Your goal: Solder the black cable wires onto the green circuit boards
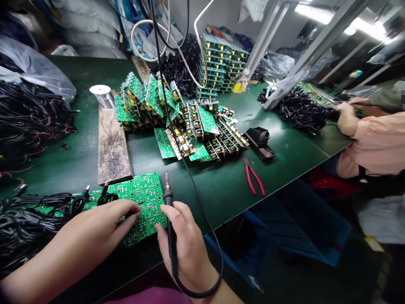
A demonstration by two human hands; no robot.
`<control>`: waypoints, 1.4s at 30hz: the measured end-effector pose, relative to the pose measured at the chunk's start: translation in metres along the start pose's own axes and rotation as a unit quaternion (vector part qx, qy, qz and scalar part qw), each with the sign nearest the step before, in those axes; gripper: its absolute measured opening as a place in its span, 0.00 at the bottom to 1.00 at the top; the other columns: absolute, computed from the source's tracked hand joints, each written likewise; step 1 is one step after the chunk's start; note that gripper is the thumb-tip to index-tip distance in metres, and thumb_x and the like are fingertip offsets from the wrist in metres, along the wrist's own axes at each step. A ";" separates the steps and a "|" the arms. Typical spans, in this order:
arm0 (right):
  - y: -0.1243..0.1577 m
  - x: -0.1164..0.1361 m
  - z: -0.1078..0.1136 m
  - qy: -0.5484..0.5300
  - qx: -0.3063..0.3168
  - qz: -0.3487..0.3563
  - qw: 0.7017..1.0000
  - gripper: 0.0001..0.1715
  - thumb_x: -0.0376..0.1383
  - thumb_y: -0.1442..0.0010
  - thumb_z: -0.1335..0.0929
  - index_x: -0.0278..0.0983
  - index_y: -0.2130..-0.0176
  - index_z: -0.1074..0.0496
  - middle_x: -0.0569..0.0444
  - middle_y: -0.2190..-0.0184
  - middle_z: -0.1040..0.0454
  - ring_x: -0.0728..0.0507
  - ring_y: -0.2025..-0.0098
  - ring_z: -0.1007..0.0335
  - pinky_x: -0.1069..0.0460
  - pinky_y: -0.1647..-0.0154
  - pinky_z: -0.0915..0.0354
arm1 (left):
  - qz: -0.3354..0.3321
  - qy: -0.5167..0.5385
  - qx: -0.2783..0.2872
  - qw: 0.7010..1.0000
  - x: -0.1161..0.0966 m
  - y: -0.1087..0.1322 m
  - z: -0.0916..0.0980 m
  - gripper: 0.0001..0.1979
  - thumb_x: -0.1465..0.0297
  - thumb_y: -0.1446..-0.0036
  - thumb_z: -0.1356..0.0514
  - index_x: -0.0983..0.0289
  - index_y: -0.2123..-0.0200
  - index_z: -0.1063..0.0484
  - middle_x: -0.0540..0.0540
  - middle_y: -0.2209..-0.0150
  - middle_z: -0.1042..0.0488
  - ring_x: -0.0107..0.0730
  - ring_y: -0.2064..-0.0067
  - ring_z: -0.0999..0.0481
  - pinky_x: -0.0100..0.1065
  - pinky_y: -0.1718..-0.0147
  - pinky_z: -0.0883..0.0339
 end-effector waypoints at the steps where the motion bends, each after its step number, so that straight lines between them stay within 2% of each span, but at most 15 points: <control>1: -0.001 -0.001 0.000 -0.005 0.001 0.001 1.000 0.25 0.27 0.26 0.27 0.40 0.34 0.26 0.42 0.41 0.19 0.39 0.41 0.14 0.46 0.36 0.18 | 0.009 -0.017 0.017 1.000 -0.002 -0.001 0.000 0.21 0.61 0.20 0.55 0.56 0.51 0.22 0.58 0.50 0.15 0.53 0.49 0.13 0.50 0.51 0.25; 5: -0.006 0.001 0.010 -0.019 -0.005 0.004 1.000 0.22 0.28 0.25 0.28 0.40 0.35 0.24 0.44 0.42 0.19 0.42 0.40 0.15 0.50 0.35 0.20 | 0.032 -0.070 0.058 0.995 -0.008 -0.002 0.004 0.19 0.63 0.20 0.56 0.57 0.55 0.26 0.58 0.57 0.18 0.55 0.53 0.13 0.49 0.55 0.27; 8: -0.007 0.007 0.028 -0.035 -0.016 -0.021 0.999 0.18 0.30 0.23 0.28 0.45 0.39 0.20 0.49 0.44 0.15 0.44 0.42 0.14 0.52 0.37 0.19 | 0.045 -0.082 0.075 0.993 -0.011 -0.003 0.008 0.18 0.63 0.19 0.56 0.57 0.55 0.28 0.57 0.58 0.19 0.53 0.54 0.14 0.49 0.56 0.28; 11: -0.008 0.015 0.049 -0.077 -0.029 -0.096 0.992 0.13 0.34 0.22 0.29 0.47 0.43 0.18 0.56 0.51 0.11 0.46 0.52 0.10 0.56 0.48 0.17 | 0.055 -0.074 0.100 0.991 -0.013 -0.004 0.014 0.18 0.63 0.19 0.56 0.57 0.56 0.29 0.57 0.58 0.19 0.51 0.54 0.15 0.49 0.55 0.29; 13: -0.008 0.019 0.057 -0.110 -0.016 -0.147 0.983 0.10 0.36 0.22 0.30 0.47 0.47 0.17 0.59 0.59 0.10 0.48 0.60 0.09 0.58 0.56 0.17 | 0.062 -0.059 0.121 0.989 -0.015 -0.004 0.018 0.17 0.64 0.19 0.55 0.57 0.57 0.29 0.56 0.57 0.19 0.49 0.54 0.15 0.49 0.53 0.28; 16: -0.009 0.023 0.059 -0.142 0.015 -0.189 0.971 0.09 0.37 0.23 0.30 0.46 0.54 0.17 0.62 0.67 0.12 0.49 0.65 0.11 0.60 0.61 0.19 | 0.072 -0.049 0.133 0.987 -0.016 -0.003 0.021 0.16 0.65 0.19 0.55 0.58 0.56 0.30 0.57 0.56 0.19 0.49 0.53 0.15 0.50 0.51 0.27; 20: -0.012 0.023 0.053 -0.147 0.026 -0.209 0.967 0.09 0.38 0.24 0.30 0.45 0.56 0.17 0.61 0.68 0.13 0.50 0.68 0.15 0.60 0.64 0.22 | 0.066 -0.056 0.130 0.988 -0.017 -0.003 0.021 0.16 0.65 0.19 0.55 0.58 0.56 0.29 0.58 0.56 0.19 0.50 0.54 0.15 0.51 0.50 0.26; 29: -0.020 0.027 0.056 -0.149 0.062 -0.206 0.965 0.09 0.38 0.23 0.31 0.44 0.56 0.18 0.61 0.68 0.14 0.50 0.67 0.16 0.60 0.65 0.24 | 0.062 -0.061 0.116 0.989 -0.015 -0.004 0.019 0.15 0.66 0.20 0.53 0.59 0.56 0.28 0.57 0.57 0.19 0.49 0.55 0.15 0.50 0.51 0.26; 34: -0.022 0.030 0.058 -0.124 0.103 -0.152 0.975 0.08 0.36 0.23 0.30 0.45 0.53 0.19 0.62 0.66 0.15 0.51 0.64 0.14 0.60 0.61 0.24 | 0.064 -0.067 0.113 0.989 -0.014 -0.004 0.017 0.16 0.64 0.19 0.53 0.58 0.57 0.28 0.56 0.58 0.19 0.48 0.57 0.15 0.48 0.56 0.29; 37: -0.023 0.032 0.060 -0.114 0.091 -0.131 0.981 0.07 0.35 0.24 0.30 0.46 0.54 0.19 0.63 0.64 0.14 0.51 0.63 0.14 0.60 0.59 0.23 | 0.064 -0.073 0.106 0.990 -0.013 -0.005 0.015 0.15 0.64 0.19 0.53 0.58 0.57 0.28 0.56 0.59 0.20 0.48 0.57 0.15 0.47 0.57 0.30; 42: -0.019 0.031 0.064 -0.112 0.039 -0.143 0.983 0.09 0.35 0.22 0.30 0.49 0.51 0.19 0.65 0.64 0.13 0.52 0.63 0.13 0.61 0.59 0.22 | 0.066 -0.076 0.097 0.990 -0.012 -0.003 0.014 0.15 0.64 0.19 0.51 0.57 0.58 0.28 0.55 0.59 0.19 0.46 0.57 0.16 0.45 0.57 0.32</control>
Point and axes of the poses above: each hand's wrist, its own y-axis away from the middle knuckle, its own z-axis out of the back of the hand, x = y × z, the point moved 2 cm from there along -y, towards the middle knuckle
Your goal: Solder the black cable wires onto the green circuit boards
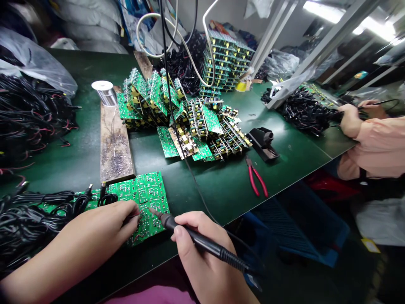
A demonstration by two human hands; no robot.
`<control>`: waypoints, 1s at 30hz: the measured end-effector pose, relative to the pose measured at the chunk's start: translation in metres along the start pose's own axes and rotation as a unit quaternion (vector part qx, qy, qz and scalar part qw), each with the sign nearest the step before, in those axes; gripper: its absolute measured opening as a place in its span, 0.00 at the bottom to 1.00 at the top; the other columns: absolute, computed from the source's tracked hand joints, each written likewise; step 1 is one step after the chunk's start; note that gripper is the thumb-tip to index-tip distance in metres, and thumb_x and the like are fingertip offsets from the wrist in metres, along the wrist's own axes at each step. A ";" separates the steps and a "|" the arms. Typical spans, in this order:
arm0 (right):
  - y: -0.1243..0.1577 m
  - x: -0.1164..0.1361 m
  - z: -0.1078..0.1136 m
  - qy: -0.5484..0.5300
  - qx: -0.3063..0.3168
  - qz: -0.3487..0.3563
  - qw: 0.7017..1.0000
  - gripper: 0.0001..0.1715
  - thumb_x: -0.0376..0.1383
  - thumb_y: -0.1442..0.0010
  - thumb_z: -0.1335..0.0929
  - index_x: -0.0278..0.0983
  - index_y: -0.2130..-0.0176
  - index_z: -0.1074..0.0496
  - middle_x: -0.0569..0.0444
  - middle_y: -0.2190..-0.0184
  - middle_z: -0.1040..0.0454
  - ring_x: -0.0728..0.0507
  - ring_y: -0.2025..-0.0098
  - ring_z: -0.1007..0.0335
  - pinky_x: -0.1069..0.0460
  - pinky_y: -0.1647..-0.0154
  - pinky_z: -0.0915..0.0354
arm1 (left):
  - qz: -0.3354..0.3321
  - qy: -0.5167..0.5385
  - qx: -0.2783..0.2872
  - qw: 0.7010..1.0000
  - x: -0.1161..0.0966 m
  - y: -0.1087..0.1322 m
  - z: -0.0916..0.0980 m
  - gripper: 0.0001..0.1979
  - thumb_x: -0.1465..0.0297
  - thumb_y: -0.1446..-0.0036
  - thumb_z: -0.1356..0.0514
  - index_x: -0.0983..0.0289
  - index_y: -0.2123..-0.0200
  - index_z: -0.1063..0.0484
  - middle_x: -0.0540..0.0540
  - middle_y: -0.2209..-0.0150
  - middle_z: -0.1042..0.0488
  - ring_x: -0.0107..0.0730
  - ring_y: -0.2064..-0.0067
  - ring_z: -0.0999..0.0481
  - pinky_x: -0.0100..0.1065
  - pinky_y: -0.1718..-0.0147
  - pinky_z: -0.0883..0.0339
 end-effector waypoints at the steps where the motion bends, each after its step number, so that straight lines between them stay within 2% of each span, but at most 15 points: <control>1: 0.001 -0.001 0.000 0.000 -0.013 0.004 1.000 0.09 0.35 0.21 0.30 0.50 0.50 0.19 0.65 0.63 0.13 0.52 0.62 0.12 0.61 0.59 0.21 | 0.000 0.000 0.000 1.000 0.000 0.000 0.000 0.15 0.64 0.19 0.51 0.57 0.58 0.28 0.55 0.59 0.19 0.46 0.58 0.16 0.45 0.57 0.33; 7: 0.000 -0.004 -0.010 0.016 -0.088 0.045 0.995 0.08 0.39 0.21 0.29 0.49 0.48 0.17 0.60 0.58 0.11 0.50 0.66 0.15 0.59 0.61 0.19 | -0.001 -0.010 0.002 1.000 0.000 -0.002 -0.003 0.15 0.63 0.19 0.51 0.57 0.58 0.28 0.55 0.60 0.19 0.48 0.58 0.16 0.45 0.59 0.33; 11: -0.004 -0.009 -0.022 0.004 -0.080 0.068 0.994 0.10 0.37 0.20 0.30 0.48 0.44 0.18 0.59 0.54 0.12 0.50 0.60 0.13 0.58 0.55 0.19 | -0.007 0.000 -0.005 1.000 -0.002 -0.001 -0.003 0.15 0.64 0.19 0.51 0.58 0.56 0.27 0.56 0.59 0.20 0.48 0.56 0.16 0.47 0.55 0.28; 14: -0.012 -0.013 -0.033 -0.008 -0.066 0.070 0.995 0.12 0.34 0.22 0.28 0.48 0.43 0.20 0.59 0.52 0.14 0.49 0.53 0.13 0.57 0.47 0.20 | -0.041 0.013 0.008 0.999 0.001 0.005 0.004 0.15 0.70 0.21 0.50 0.60 0.55 0.23 0.58 0.55 0.19 0.48 0.53 0.16 0.49 0.48 0.23; 17: -0.025 -0.015 -0.046 -0.024 -0.034 0.079 0.996 0.18 0.29 0.25 0.27 0.46 0.41 0.22 0.58 0.49 0.17 0.49 0.49 0.16 0.56 0.42 0.22 | -0.100 -0.034 -0.040 0.994 0.007 0.010 0.023 0.14 0.78 0.29 0.44 0.60 0.55 0.18 0.60 0.50 0.18 0.53 0.46 0.18 0.55 0.40 0.23; 20: -0.037 -0.015 -0.057 -0.038 -0.014 0.091 0.995 0.20 0.27 0.25 0.29 0.44 0.39 0.24 0.55 0.47 0.18 0.47 0.47 0.17 0.53 0.40 0.23 | -0.137 -0.097 -0.100 0.981 0.012 0.007 0.040 0.16 0.81 0.35 0.41 0.60 0.56 0.16 0.63 0.50 0.17 0.58 0.47 0.19 0.60 0.40 0.22; 23: -0.045 -0.016 -0.065 -0.042 -0.022 0.094 0.994 0.21 0.26 0.25 0.29 0.43 0.38 0.25 0.54 0.47 0.18 0.47 0.49 0.17 0.52 0.41 0.23 | -0.155 -0.085 -0.105 0.979 0.017 -0.005 0.040 0.21 0.85 0.39 0.43 0.61 0.52 0.15 0.64 0.49 0.16 0.56 0.47 0.17 0.55 0.43 0.20; 26: -0.050 -0.017 -0.070 -0.041 -0.024 0.098 0.994 0.23 0.24 0.27 0.30 0.43 0.38 0.25 0.54 0.48 0.18 0.46 0.48 0.16 0.51 0.40 0.23 | -0.142 -0.034 -0.103 0.984 0.024 -0.017 0.029 0.21 0.84 0.34 0.46 0.60 0.52 0.17 0.61 0.50 0.15 0.51 0.50 0.15 0.50 0.47 0.19; 30: -0.052 -0.019 -0.071 -0.033 -0.018 0.091 0.995 0.23 0.25 0.28 0.30 0.43 0.39 0.25 0.53 0.47 0.18 0.45 0.46 0.16 0.50 0.38 0.22 | -0.107 0.025 -0.104 0.989 0.031 -0.023 0.021 0.16 0.70 0.21 0.48 0.58 0.48 0.19 0.60 0.46 0.15 0.52 0.48 0.14 0.50 0.49 0.21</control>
Point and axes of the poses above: each hand's wrist, its own y-axis away from the middle knuckle, its own z-axis out of the back of the hand, x = y × z, the point moved 2 cm from there along -y, towards the middle knuckle
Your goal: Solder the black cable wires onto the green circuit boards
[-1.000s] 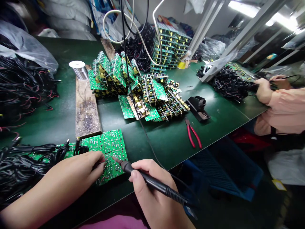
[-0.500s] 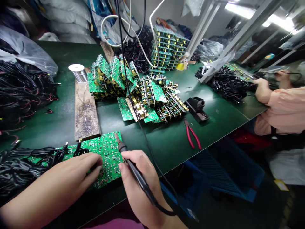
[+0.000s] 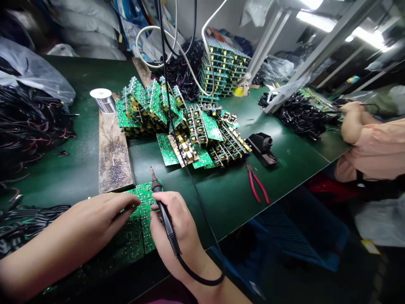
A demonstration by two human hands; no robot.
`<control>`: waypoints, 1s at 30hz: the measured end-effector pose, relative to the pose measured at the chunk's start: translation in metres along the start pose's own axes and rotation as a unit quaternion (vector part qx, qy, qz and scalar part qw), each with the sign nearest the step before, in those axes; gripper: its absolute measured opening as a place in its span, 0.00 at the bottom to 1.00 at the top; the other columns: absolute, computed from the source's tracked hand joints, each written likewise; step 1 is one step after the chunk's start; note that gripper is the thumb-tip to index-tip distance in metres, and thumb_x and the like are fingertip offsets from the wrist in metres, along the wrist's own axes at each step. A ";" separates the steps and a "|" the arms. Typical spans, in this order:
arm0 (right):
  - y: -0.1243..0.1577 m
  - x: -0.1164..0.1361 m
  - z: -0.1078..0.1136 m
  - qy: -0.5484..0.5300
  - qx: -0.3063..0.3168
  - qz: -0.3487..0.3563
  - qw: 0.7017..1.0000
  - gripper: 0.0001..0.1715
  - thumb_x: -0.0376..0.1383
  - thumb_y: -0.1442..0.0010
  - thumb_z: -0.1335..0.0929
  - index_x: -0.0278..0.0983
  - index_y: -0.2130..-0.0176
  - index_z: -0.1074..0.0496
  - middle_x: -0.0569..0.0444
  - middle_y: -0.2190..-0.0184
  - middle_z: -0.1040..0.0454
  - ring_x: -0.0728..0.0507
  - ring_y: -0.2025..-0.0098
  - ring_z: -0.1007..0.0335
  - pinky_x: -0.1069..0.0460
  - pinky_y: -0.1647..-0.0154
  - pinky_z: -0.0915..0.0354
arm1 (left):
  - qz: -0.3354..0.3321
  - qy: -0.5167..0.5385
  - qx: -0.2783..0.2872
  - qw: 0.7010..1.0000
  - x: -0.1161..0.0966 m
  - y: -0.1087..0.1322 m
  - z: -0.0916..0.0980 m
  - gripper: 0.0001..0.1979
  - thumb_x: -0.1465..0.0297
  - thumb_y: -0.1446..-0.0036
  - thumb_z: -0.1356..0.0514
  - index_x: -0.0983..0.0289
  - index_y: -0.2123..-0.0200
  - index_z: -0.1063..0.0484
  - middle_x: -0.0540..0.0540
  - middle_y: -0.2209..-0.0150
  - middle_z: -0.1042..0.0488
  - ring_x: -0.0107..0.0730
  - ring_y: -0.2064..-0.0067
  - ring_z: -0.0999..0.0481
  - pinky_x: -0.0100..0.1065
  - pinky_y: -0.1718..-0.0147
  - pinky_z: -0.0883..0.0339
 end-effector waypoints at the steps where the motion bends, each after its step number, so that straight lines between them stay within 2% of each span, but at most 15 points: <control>1: 0.001 0.000 0.002 0.001 0.002 -0.005 1.000 0.23 0.25 0.27 0.30 0.43 0.39 0.25 0.53 0.47 0.18 0.45 0.46 0.15 0.50 0.39 0.21 | 0.013 0.007 0.005 1.000 0.001 0.000 0.000 0.16 0.68 0.21 0.48 0.58 0.47 0.20 0.60 0.44 0.15 0.53 0.46 0.14 0.51 0.48 0.22; 4: 0.006 -0.001 0.011 0.003 0.002 -0.026 1.000 0.22 0.26 0.27 0.29 0.45 0.39 0.25 0.55 0.48 0.18 0.48 0.48 0.15 0.53 0.41 0.21 | 0.047 -0.001 0.035 0.998 -0.001 -0.002 0.003 0.15 0.67 0.21 0.49 0.57 0.48 0.23 0.58 0.47 0.14 0.53 0.47 0.14 0.52 0.47 0.24; 8: 0.016 -0.001 0.027 0.006 -0.026 -0.056 0.998 0.19 0.28 0.26 0.27 0.46 0.40 0.23 0.56 0.50 0.17 0.50 0.51 0.14 0.57 0.44 0.20 | 0.058 -0.026 0.058 0.996 -0.005 -0.003 0.004 0.12 0.66 0.22 0.49 0.57 0.53 0.25 0.56 0.52 0.15 0.52 0.50 0.15 0.51 0.51 0.26; 13: 0.023 0.008 0.045 0.032 -0.051 -0.066 0.996 0.12 0.33 0.25 0.26 0.47 0.45 0.18 0.57 0.50 0.14 0.49 0.52 0.11 0.57 0.46 0.18 | 0.043 -0.040 0.063 0.996 -0.006 -0.004 0.004 0.14 0.64 0.22 0.50 0.57 0.56 0.26 0.57 0.54 0.15 0.53 0.52 0.15 0.50 0.53 0.27; 17: 0.028 0.018 0.056 0.042 -0.040 -0.068 0.996 0.10 0.36 0.23 0.27 0.48 0.48 0.15 0.57 0.55 0.10 0.45 0.56 0.09 0.56 0.53 0.15 | 0.058 -0.071 0.079 0.993 -0.007 -0.004 0.004 0.15 0.65 0.22 0.51 0.57 0.59 0.27 0.58 0.56 0.15 0.54 0.54 0.14 0.48 0.57 0.28; 21: 0.032 0.021 0.057 0.032 -0.018 -0.096 0.995 0.09 0.36 0.23 0.28 0.48 0.50 0.15 0.59 0.59 0.09 0.46 0.61 0.09 0.56 0.60 0.15 | 0.059 -0.081 0.077 0.992 -0.008 -0.005 0.004 0.14 0.65 0.22 0.50 0.57 0.60 0.28 0.58 0.57 0.16 0.52 0.56 0.15 0.47 0.59 0.30; 30: 0.034 0.020 0.048 -0.005 0.008 -0.131 0.991 0.09 0.37 0.22 0.29 0.48 0.50 0.17 0.61 0.63 0.11 0.49 0.62 0.11 0.58 0.59 0.18 | 0.063 -0.080 0.080 0.992 -0.009 -0.003 0.006 0.14 0.64 0.22 0.50 0.57 0.62 0.30 0.56 0.58 0.16 0.49 0.58 0.16 0.46 0.62 0.35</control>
Point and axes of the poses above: each hand's wrist, its own y-axis away from the middle knuckle, its own z-axis out of the back of the hand, x = y × z, the point moved 2 cm from there along -y, towards the middle knuckle
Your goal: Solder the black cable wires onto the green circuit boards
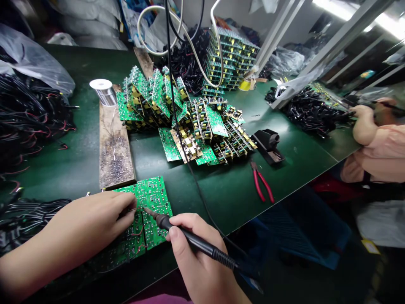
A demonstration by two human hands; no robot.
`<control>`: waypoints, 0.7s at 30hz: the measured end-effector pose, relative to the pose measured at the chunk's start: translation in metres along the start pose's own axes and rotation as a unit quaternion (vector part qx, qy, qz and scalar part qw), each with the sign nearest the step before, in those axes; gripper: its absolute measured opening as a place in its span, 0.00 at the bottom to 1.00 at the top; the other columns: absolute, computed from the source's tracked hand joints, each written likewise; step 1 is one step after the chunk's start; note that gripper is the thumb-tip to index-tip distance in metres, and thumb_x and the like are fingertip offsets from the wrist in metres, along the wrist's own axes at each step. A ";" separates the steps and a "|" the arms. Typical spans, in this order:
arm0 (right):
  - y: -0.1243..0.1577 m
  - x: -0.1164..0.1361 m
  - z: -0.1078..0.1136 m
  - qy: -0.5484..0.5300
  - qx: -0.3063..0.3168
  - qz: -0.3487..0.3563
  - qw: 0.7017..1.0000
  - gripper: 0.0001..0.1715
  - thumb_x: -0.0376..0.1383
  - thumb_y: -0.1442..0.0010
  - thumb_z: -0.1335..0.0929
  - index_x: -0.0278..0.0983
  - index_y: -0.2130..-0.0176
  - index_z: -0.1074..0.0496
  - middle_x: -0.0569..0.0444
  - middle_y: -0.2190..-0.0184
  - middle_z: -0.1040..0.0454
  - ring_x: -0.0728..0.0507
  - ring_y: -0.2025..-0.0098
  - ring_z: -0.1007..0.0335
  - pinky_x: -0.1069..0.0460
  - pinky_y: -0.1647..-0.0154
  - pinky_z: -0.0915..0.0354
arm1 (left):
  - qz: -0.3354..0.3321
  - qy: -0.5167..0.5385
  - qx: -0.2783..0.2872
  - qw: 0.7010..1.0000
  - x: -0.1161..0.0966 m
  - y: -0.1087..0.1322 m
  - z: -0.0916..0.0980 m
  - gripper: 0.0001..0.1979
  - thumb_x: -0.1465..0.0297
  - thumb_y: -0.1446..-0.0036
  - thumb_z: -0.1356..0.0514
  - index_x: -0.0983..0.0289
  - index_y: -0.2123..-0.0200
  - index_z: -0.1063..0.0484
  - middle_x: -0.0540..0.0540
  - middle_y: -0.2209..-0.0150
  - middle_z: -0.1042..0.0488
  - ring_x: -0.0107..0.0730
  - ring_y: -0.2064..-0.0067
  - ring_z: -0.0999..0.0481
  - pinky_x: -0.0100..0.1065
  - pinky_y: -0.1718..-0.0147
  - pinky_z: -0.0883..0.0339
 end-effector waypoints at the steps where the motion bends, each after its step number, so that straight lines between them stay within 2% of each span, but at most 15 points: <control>1: -0.001 0.001 -0.001 -0.002 0.000 -0.001 1.000 0.09 0.37 0.22 0.29 0.47 0.51 0.17 0.61 0.63 0.12 0.48 0.63 0.11 0.58 0.59 0.18 | 0.001 -0.001 0.000 1.000 0.000 0.000 0.000 0.14 0.64 0.22 0.50 0.57 0.62 0.30 0.56 0.59 0.17 0.49 0.59 0.16 0.46 0.62 0.36; 10: -0.007 0.009 -0.005 0.015 0.017 0.013 1.000 0.09 0.37 0.23 0.30 0.45 0.53 0.16 0.60 0.65 0.12 0.48 0.65 0.12 0.57 0.62 0.19 | 0.006 0.006 0.006 1.000 0.000 0.000 -0.002 0.13 0.64 0.22 0.50 0.56 0.60 0.31 0.56 0.57 0.17 0.51 0.56 0.16 0.46 0.61 0.36; 16: -0.006 0.010 -0.001 0.039 0.017 0.028 0.999 0.08 0.37 0.24 0.29 0.46 0.53 0.17 0.61 0.63 0.11 0.48 0.63 0.11 0.57 0.62 0.20 | 0.010 0.002 0.000 1.000 0.000 -0.001 -0.002 0.13 0.63 0.22 0.50 0.56 0.61 0.32 0.55 0.59 0.17 0.49 0.58 0.16 0.45 0.63 0.40; 21: -0.001 0.009 0.003 0.037 0.008 0.026 0.999 0.09 0.37 0.22 0.29 0.48 0.51 0.17 0.61 0.61 0.11 0.48 0.61 0.10 0.58 0.59 0.19 | 0.012 0.001 0.004 1.000 -0.001 -0.001 0.000 0.13 0.64 0.22 0.50 0.56 0.61 0.31 0.56 0.58 0.17 0.50 0.57 0.16 0.45 0.63 0.39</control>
Point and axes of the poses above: each hand's wrist, its own y-axis away from the middle knuckle, its own z-axis out of the back of the hand, x = y × z, the point moved 2 cm from there along -y, towards the middle knuckle
